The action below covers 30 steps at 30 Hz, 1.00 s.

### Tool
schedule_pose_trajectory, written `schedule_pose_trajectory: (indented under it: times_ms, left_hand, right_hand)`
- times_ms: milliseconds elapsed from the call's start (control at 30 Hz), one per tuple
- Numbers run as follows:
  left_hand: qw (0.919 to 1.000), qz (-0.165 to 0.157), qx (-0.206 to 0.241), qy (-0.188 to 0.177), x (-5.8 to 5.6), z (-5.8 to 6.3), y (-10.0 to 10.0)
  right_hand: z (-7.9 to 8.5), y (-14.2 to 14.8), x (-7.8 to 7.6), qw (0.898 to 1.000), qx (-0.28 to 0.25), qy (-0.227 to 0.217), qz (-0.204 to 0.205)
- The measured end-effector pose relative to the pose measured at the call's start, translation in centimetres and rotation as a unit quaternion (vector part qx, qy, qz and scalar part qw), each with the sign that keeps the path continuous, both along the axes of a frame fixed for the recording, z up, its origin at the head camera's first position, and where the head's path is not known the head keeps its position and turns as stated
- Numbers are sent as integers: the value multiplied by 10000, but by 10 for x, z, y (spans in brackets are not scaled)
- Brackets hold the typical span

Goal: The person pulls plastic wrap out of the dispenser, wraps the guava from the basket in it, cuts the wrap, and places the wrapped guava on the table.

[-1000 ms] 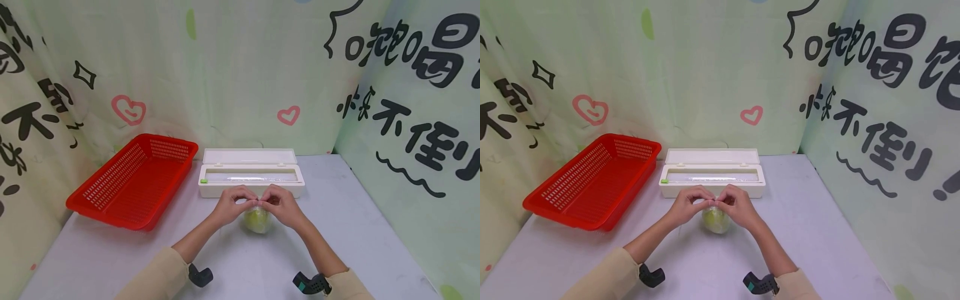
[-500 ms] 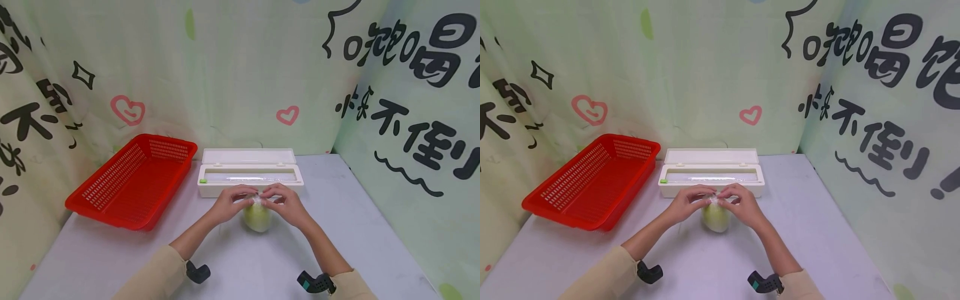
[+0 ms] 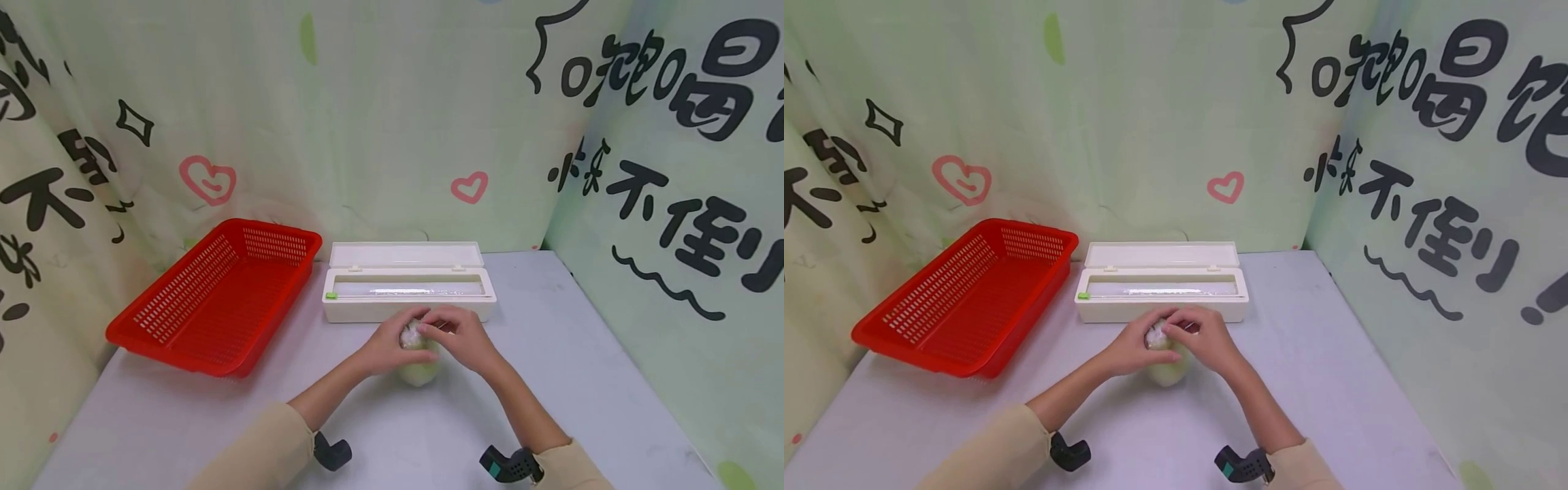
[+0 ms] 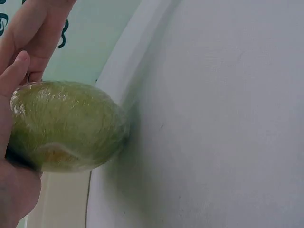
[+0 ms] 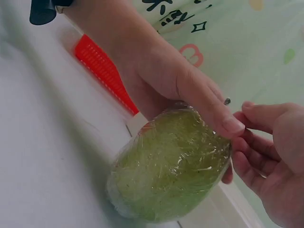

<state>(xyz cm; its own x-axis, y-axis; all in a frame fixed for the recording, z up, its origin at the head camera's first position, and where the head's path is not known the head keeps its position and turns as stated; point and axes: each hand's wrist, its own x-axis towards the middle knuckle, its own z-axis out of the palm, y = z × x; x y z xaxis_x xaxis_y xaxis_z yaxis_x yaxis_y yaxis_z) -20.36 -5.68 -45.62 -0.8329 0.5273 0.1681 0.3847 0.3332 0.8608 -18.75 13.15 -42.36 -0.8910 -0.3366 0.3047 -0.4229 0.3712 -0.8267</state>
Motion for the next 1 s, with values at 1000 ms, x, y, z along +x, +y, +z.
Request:
schedule_pose_trajectory:
  times_ms: [1000]
  left_hand:
    - [9428,2135,2246,-1228,-2,19,-6]
  right_hand:
    - [-31,-30,11,9874,-73,-1579,-102]
